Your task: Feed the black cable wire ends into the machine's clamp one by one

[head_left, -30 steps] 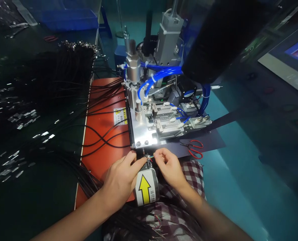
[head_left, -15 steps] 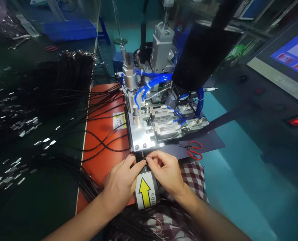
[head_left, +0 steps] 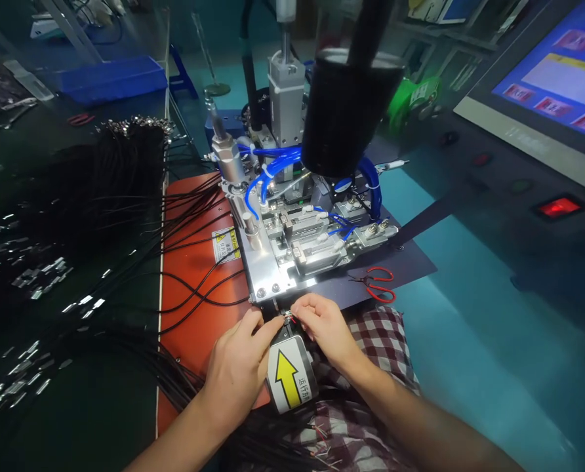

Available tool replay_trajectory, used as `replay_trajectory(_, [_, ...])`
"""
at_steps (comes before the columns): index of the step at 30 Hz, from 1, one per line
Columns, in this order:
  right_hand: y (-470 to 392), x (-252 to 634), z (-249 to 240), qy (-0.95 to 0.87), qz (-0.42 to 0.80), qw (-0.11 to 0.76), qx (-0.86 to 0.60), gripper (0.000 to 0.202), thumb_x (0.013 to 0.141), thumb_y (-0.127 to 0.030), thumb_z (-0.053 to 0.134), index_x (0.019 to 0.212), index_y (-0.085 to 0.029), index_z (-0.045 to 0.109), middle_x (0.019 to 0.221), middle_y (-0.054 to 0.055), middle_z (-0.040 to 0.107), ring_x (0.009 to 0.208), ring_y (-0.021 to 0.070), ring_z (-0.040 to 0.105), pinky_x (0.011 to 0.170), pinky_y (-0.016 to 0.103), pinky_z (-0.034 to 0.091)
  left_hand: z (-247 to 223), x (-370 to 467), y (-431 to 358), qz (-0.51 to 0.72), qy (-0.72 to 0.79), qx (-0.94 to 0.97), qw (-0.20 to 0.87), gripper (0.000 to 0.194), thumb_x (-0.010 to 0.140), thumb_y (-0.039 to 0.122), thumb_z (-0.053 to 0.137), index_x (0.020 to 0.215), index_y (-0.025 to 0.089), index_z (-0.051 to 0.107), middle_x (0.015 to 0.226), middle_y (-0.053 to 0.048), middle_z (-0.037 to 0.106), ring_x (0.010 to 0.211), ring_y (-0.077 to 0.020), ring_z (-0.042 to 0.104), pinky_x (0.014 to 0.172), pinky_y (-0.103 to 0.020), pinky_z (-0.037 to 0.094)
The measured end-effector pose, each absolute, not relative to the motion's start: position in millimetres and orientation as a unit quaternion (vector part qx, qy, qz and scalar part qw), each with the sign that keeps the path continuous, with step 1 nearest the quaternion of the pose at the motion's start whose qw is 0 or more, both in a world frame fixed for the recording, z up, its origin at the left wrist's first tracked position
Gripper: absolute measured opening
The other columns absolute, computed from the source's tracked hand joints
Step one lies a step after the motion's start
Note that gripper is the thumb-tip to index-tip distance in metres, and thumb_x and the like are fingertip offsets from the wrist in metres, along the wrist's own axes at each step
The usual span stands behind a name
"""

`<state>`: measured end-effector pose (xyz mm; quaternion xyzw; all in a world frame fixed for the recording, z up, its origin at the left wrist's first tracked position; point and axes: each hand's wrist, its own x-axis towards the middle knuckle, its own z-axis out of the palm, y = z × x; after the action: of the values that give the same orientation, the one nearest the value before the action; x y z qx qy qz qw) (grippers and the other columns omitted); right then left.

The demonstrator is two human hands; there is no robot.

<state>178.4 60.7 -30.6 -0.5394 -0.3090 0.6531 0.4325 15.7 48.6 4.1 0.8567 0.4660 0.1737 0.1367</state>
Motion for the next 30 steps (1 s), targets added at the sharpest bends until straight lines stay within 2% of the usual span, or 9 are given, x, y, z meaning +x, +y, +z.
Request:
replay_trajectory(5, [56.0, 183.9, -37.7, -0.261, 0.681, 0.429, -0.532, 0.022, 0.073, -0.03, 0.06, 0.059, -0.016, 0.051, 0.046, -0.007, 0.042, 0.039, 0.0048, 0.029, 0.04, 0.02, 0.021, 5.8, 16.1, 49.9, 0.173, 0.468, 0.855, 0.139, 0.028, 0.087, 0.015, 0.044, 0.106, 0.016, 0.063, 0.077, -0.004, 0.052, 0.064, -0.0152, 0.056, 0.054, -0.023, 0.047])
replay_trajectory(11, [39.4, 186.6, -35.3, -0.341, 0.658, 0.389, -0.547, 0.023, 0.078, -0.038, 0.058, 0.073, -0.015, 0.056, 0.053, -0.005, 0.046, 0.043, 0.0071, 0.038, 0.041, 0.02, 0.029, 4.3, 14.5, 49.2, 0.166, 0.477, 0.85, 0.153, 0.03, 0.087, 0.015, 0.043, 0.109, 0.017, 0.063, 0.077, -0.004, 0.053, 0.064, -0.0161, 0.056, 0.055, -0.025, 0.047])
replay_trajectory(14, [39.1, 184.6, -21.6, -0.451, 0.564, 0.353, -0.596, 0.019, 0.08, -0.032, 0.055, 0.07, -0.017, 0.058, 0.052, -0.004, 0.045, 0.045, 0.0088, 0.038, 0.044, 0.021, 0.029, 4.1, 14.1, 49.0, 0.163, 0.482, 0.847, 0.156, 0.031, 0.086, 0.014, 0.042, 0.109, 0.018, 0.063, 0.078, -0.004, 0.053, 0.066, -0.0167, 0.057, 0.055, -0.025, 0.047])
replay_trajectory(17, [42.5, 185.5, -7.2, -0.596, 0.369, 0.312, -0.641, 0.017, 0.081, -0.022, 0.052, 0.066, -0.018, 0.058, 0.054, -0.002, 0.05, 0.051, 0.0111, 0.041, 0.052, 0.025, 0.029, 4.3, 14.1, 49.2, 0.161, 0.481, 0.847, 0.159, 0.032, 0.085, 0.014, 0.043, 0.109, 0.018, 0.064, 0.078, -0.004, 0.053, 0.067, -0.0175, 0.057, 0.055, -0.026, 0.047])
replay_trajectory(19, [45.8, 187.6, -3.5, -0.644, 0.294, 0.303, -0.637, 0.016, 0.08, -0.019, 0.052, 0.065, -0.019, 0.059, 0.057, -0.001, 0.053, 0.055, 0.0122, 0.043, 0.056, 0.027, 0.029, 4.0, 14.2, 49.4, 0.161, 0.481, 0.847, 0.159, 0.032, 0.085, 0.014, 0.044, 0.11, 0.017, 0.064, 0.079, -0.005, 0.053, 0.068, -0.0177, 0.057, 0.056, -0.026, 0.047])
replay_trajectory(21, [49.7, 190.0, -7.0, -0.626, 0.338, 0.317, -0.627, 0.015, 0.08, -0.02, 0.052, 0.067, -0.018, 0.058, 0.056, -0.002, 0.052, 0.054, 0.0118, 0.042, 0.054, 0.026, 0.028, 3.3, 14.3, 49.8, 0.159, 0.481, 0.847, 0.158, 0.032, 0.085, 0.014, 0.044, 0.11, 0.017, 0.063, 0.079, -0.005, 0.053, 0.066, -0.0171, 0.057, 0.056, -0.026, 0.047])
replay_trajectory(25, [56.4, 193.5, -25.9, -0.446, 0.613, 0.352, -0.549, 0.018, 0.08, -0.03, 0.054, 0.067, -0.017, 0.053, 0.048, -0.006, 0.04, 0.042, 0.0085, 0.034, 0.042, 0.022, 0.025, 2.8, 14.5, 50.8, 0.154, 0.484, 0.845, 0.168, 0.031, 0.086, 0.014, 0.044, 0.11, 0.017, 0.063, 0.079, -0.005, 0.052, 0.063, -0.0162, 0.055, 0.054, -0.026, 0.046])
replay_trajectory(27, [57.7, 194.6, -33.3, -0.393, 0.665, 0.37, -0.516, 0.019, 0.078, -0.033, 0.056, 0.068, -0.017, 0.053, 0.048, -0.007, 0.04, 0.041, 0.0074, 0.034, 0.041, 0.021, 0.025, 4.3, 14.7, 50.8, 0.153, 0.483, 0.847, 0.164, 0.031, 0.086, 0.015, 0.043, 0.11, 0.017, 0.062, 0.08, -0.006, 0.052, 0.066, -0.0175, 0.055, 0.057, -0.028, 0.047])
replay_trajectory(30, [57.7, 195.7, -37.6, -0.386, 0.668, 0.389, -0.503, 0.023, 0.08, -0.037, 0.056, 0.07, -0.016, 0.054, 0.053, -0.005, 0.047, 0.042, 0.0073, 0.039, 0.043, 0.021, 0.029, 8.6, 15.1, 48.1, 0.133, 0.481, 0.861, 0.102, 0.034, 0.085, 0.011, 0.042, 0.109, 0.02, 0.063, 0.086, -0.008, 0.053, 0.078, -0.0234, 0.054, 0.063, -0.035, 0.046])
